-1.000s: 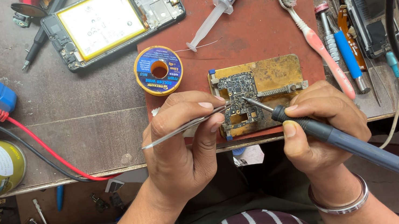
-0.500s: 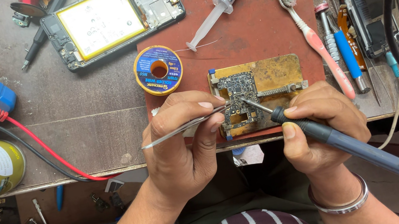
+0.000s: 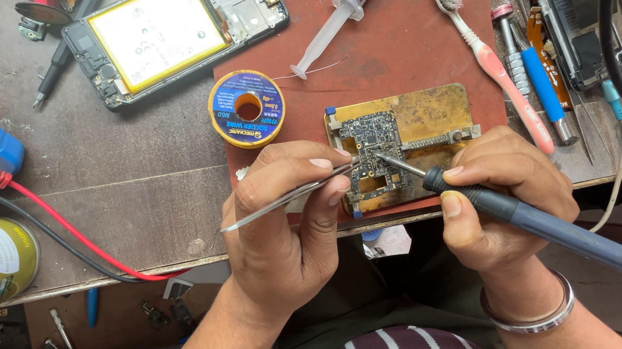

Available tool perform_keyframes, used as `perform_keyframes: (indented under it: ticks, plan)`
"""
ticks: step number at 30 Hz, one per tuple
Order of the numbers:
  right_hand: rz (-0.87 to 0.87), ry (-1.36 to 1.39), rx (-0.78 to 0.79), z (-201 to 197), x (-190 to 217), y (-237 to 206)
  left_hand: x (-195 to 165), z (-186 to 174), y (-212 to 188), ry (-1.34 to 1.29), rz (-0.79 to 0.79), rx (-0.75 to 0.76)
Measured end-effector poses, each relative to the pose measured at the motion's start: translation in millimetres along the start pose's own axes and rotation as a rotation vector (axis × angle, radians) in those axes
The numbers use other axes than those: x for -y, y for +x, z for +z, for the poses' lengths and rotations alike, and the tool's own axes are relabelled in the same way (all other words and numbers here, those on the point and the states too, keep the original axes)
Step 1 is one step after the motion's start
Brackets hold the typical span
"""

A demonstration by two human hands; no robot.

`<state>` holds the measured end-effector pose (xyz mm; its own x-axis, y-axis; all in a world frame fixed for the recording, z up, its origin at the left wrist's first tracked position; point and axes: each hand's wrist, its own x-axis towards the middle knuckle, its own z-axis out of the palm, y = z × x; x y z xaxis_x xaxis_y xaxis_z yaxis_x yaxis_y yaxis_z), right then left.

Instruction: The person applies flux to a mobile phone motherboard using a syringe, then uses tweezers to position a small component. They then use a soldering iron and solder wire to reflow or attach the component on the circuit board.

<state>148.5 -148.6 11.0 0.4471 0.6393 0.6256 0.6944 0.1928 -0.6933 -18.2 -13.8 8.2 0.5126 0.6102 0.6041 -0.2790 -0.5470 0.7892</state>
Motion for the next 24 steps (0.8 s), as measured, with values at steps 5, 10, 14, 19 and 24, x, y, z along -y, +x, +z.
perform_keyframes:
  ticks: [5, 10, 14, 19, 24]
  plan:
    - [-0.004, -0.001, 0.002, 0, -1, -2, 0, 0, 1, 0.007, 0.009, 0.001]
    - [-0.012, 0.009, -0.007, -2, -3, -4, 0, -1, 1, 0.008, 0.007, 0.005]
    - [0.011, 0.049, -0.054, -2, -5, -5, -1, -1, 0, 0.003, 0.004, 0.007]
    - [-0.018, 0.044, -0.089, -5, -4, -12, -4, 1, -6, -0.016, -0.012, -0.031]
    - [-0.014, 0.039, -0.127, -10, 2, -22, -13, 2, -16, -0.092, -0.097, -0.092]
